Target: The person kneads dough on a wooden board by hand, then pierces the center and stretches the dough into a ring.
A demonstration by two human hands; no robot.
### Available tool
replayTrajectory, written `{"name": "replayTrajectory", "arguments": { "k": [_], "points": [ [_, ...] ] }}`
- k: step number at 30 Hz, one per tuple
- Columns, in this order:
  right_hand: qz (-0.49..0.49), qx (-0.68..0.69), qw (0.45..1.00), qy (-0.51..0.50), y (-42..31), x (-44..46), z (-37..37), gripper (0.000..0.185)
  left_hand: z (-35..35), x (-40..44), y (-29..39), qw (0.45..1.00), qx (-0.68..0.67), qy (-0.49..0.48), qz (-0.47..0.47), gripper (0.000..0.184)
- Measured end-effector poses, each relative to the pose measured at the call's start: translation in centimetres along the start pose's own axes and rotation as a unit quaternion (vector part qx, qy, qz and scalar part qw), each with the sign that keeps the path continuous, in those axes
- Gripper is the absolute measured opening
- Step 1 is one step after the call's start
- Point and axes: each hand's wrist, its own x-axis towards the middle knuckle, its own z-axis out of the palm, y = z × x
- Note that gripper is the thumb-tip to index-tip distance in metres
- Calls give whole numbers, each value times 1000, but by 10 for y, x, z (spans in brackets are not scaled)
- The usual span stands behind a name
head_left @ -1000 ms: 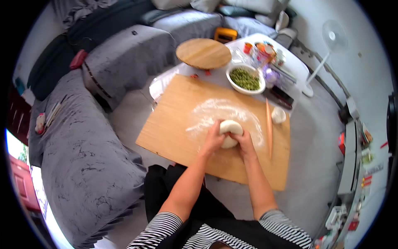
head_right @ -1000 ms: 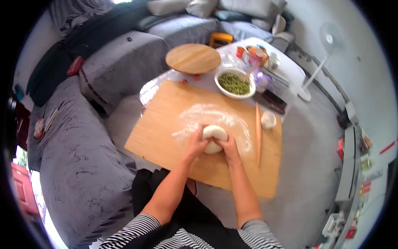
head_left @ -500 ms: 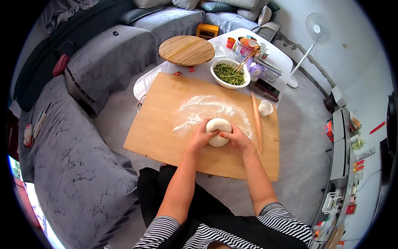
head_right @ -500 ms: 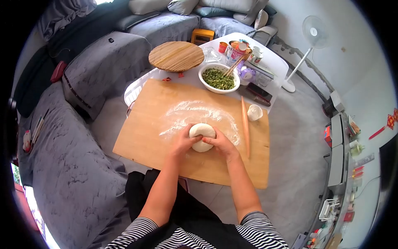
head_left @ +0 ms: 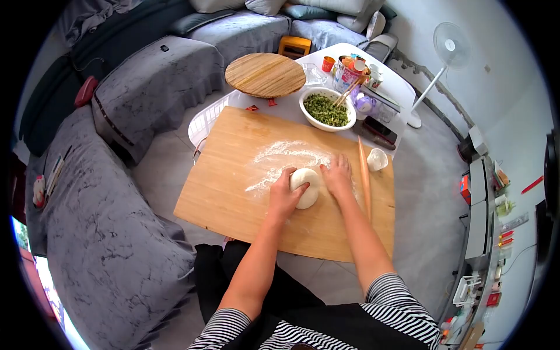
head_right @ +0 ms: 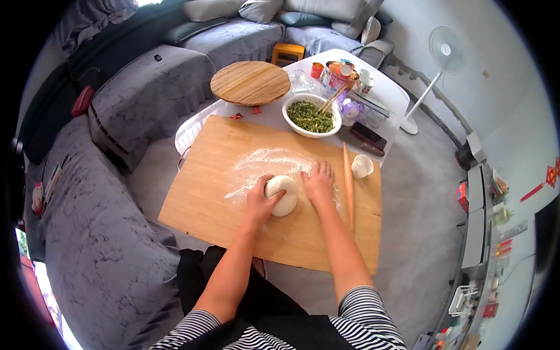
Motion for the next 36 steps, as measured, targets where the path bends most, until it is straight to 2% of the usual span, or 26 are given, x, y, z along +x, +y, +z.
{"name": "replayTrajectory", "arguments": {
  "k": [1,2,3,5,6,7,9,11,13,15,17,18,22,24,25,27,28,29,32,36],
  "points": [
    [-22,-26,998,-43,-4,4,3,58,1,0,-1,998,54,3,38,42],
    [-44,-52,994,-87,-6,7,5,60,0,0,-2,998,55,-3,37,42],
    [-38,-53,994,-88,-8,10,7,60,-2,1,0,993,107,5,55,43],
    [-198,-8,969,-148,-12,12,10,57,-1,3,-1,984,159,10,73,44],
    [-195,-4,969,-149,-8,8,9,57,-2,4,-2,982,161,14,96,41],
    [-234,-2,960,-152,-5,2,6,58,-6,6,-4,979,164,20,119,38],
    [-313,-4,938,-150,1,-7,-3,58,-12,9,-11,981,164,-4,106,37],
    [-289,-28,944,-154,4,-27,-21,58,-11,11,-20,983,157,-34,91,36],
    [-258,-55,951,-160,11,-33,-27,57,-10,13,-21,977,179,-11,113,35],
    [-174,-59,977,-105,14,-28,-17,56,-9,13,-26,973,206,-40,91,37],
    [-147,-68,982,-100,10,-13,-9,56,-7,15,-36,957,272,68,79,40],
    [-124,-79,984,-96,9,-6,-5,55,-9,16,-33,947,312,64,33,42],
    [-189,-37,974,-116,7,7,-3,55,-10,31,-42,920,377,105,35,40],
    [-275,-7,950,-148,15,-1,-12,54,-21,46,-44,913,399,-38,71,43],
    [-276,-4,950,-146,13,-8,-18,54,-22,54,-48,912,403,-37,72,43],
    [-182,-28,979,-89,7,-21,-26,55,-18,73,-50,871,454,-127,136,49],
    [-181,-26,979,-87,6,-23,-24,55,-15,82,-45,857,469,-182,113,59],
    [-157,-27,985,-68,5,-24,-22,55,-8,91,-45,856,469,-182,117,59],
    [-124,-25,991,-33,4,-21,-11,56,16,119,-55,814,514,-244,119,78],
    [-96,-34,995,-21,0,-17,-8,57,39,130,-48,796,533,-253,135,75]
  ]
}}
